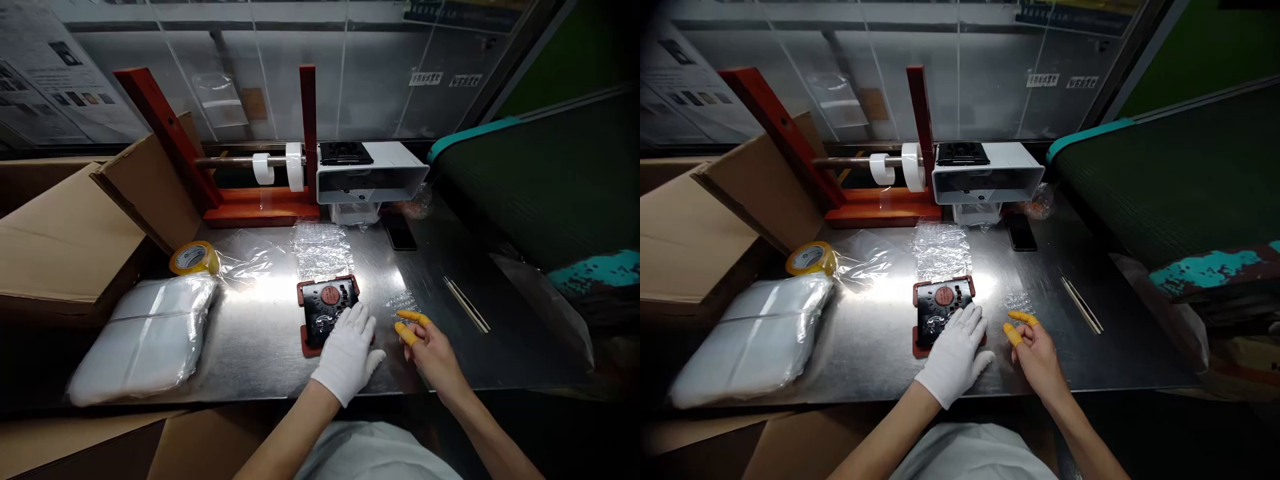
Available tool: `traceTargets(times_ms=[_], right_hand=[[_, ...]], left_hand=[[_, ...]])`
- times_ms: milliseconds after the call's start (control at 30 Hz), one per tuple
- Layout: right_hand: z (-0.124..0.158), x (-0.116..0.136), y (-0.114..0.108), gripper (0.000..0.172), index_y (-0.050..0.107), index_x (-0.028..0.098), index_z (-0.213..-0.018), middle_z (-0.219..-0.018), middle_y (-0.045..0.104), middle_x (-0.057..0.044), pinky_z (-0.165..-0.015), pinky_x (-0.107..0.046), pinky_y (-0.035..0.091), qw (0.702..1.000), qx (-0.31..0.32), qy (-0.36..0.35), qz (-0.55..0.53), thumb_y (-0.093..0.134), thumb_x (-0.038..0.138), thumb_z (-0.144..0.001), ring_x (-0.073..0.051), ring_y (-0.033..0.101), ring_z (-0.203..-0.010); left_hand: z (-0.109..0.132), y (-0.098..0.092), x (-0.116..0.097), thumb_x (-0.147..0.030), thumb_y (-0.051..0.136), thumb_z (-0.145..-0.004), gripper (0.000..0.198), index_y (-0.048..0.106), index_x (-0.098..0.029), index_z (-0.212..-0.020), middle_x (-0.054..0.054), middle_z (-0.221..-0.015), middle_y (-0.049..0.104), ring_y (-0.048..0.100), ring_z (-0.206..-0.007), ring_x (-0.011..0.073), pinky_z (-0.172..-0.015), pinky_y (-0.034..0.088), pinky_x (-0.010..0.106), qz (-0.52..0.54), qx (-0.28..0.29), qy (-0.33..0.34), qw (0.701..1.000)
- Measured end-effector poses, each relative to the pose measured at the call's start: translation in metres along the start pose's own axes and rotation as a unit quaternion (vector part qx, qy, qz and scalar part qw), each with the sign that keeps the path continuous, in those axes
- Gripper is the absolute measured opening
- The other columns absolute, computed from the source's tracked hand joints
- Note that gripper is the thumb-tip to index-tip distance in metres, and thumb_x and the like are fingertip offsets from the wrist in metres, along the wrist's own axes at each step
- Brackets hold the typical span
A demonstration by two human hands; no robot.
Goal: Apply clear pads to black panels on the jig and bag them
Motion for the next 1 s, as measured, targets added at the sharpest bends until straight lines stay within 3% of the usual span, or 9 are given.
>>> traceTargets(times_ms=[100,167,233,300,367,433,600,733,1000], right_hand=[[0.000,0.004,0.008,0.051,0.055,0.021,-0.117,-0.073,0.055,0.005,-0.048,-0.024,0.038,1.000,0.015,-0.023,0.002,0.071,0.055,-0.082,-0.011,0.050,-0.051],[-0.001,0.010,0.017,0.049,0.055,0.022,-0.119,-0.072,0.052,0.006,-0.048,-0.024,0.038,0.999,0.033,-0.027,0.013,0.071,0.053,-0.083,-0.010,0.050,-0.051],[-0.005,0.017,0.029,0.048,0.055,0.022,-0.118,-0.072,0.051,0.007,-0.048,-0.023,0.039,0.997,0.064,-0.019,0.023,0.071,0.052,-0.083,-0.009,0.050,-0.051],[-0.012,0.022,0.042,0.047,0.055,0.022,-0.114,-0.071,0.052,0.007,-0.045,-0.022,0.037,0.995,0.096,0.009,0.036,0.072,0.051,-0.082,-0.008,0.049,-0.047],[-0.021,0.024,0.054,0.046,0.053,0.021,-0.109,-0.067,0.053,0.008,-0.040,-0.022,0.033,0.990,0.118,0.047,0.065,0.072,0.052,-0.081,-0.008,0.047,-0.042],[-0.031,0.025,0.063,0.044,0.051,0.021,-0.102,-0.058,0.050,0.010,-0.035,-0.021,0.027,0.981,0.139,0.080,0.112,0.072,0.052,-0.080,-0.008,0.042,-0.037],[-0.046,0.027,0.072,0.043,0.048,0.022,-0.092,-0.052,0.048,0.011,-0.032,-0.019,0.024,0.966,0.189,0.112,0.134,0.076,0.051,-0.077,-0.008,0.044,-0.036],[-0.049,0.029,0.072,0.045,0.047,0.023,-0.088,-0.053,0.048,0.012,-0.031,-0.018,0.024,0.965,0.194,0.126,0.127,0.080,0.048,-0.073,-0.008,0.047,-0.035],[-0.052,0.018,0.066,0.038,0.042,0.024,-0.084,-0.057,0.047,0.012,-0.037,-0.020,0.034,0.966,0.195,0.038,0.165,0.071,0.048,-0.082,-0.008,0.050,-0.036]], left_hand=[[0.023,-0.014,-0.008,-0.027,0.054,-0.099,0.024,0.068,-0.023,-0.118,0.000,-0.129,0.068,0.056,-0.129,0.0170,-0.119,0.035,0.033,0.133,-0.076,0.018,0.988],[0.046,-0.021,-0.006,-0.022,0.053,-0.099,0.021,0.070,-0.027,-0.110,-0.004,-0.114,0.074,0.065,-0.114,0.0125,-0.112,0.042,0.028,0.208,-0.161,-0.019,0.965],[0.068,-0.028,0.007,-0.024,0.054,-0.098,0.019,0.070,-0.026,-0.108,-0.002,-0.107,0.075,0.068,-0.103,0.0141,-0.102,0.048,0.029,0.234,-0.244,-0.124,0.933],[0.082,-0.033,0.032,-0.035,0.054,-0.098,0.021,0.068,-0.023,-0.107,0.003,-0.102,0.074,0.069,-0.093,0.0171,-0.089,0.052,0.031,0.221,-0.271,-0.300,0.887],[0.087,-0.036,0.058,-0.051,0.052,-0.096,0.034,0.064,-0.022,-0.110,0.005,-0.096,0.072,0.068,-0.087,0.0199,-0.078,0.051,0.032,0.203,-0.215,-0.466,0.834],[0.081,-0.039,0.077,-0.061,0.054,-0.090,0.043,0.062,-0.023,-0.109,0.003,-0.091,0.072,0.068,-0.085,0.0228,-0.072,0.047,0.033,0.201,-0.128,-0.530,0.814],[0.060,-0.046,0.101,-0.068,0.065,-0.076,0.043,0.064,-0.026,-0.088,0.000,-0.076,0.070,0.066,-0.075,0.0275,-0.063,0.037,0.033,0.204,-0.031,-0.511,0.835],[0.056,-0.037,0.111,-0.067,0.065,-0.076,0.045,0.056,-0.024,-0.081,0.000,-0.074,0.066,0.061,-0.070,0.0226,-0.060,0.035,0.030,0.211,0.014,-0.494,0.843],[0.052,-0.033,0.113,-0.064,0.065,-0.078,0.047,0.044,-0.023,-0.079,-0.005,-0.069,0.054,0.052,-0.063,0.0144,-0.059,0.037,0.026,0.238,0.026,-0.509,0.827]])
Point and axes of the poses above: each hand's wrist, its own z-axis away from the middle knuckle, its own y-axis out of the palm, x = y × z, the point moved 4 cm from there along -z, towards the middle knuckle
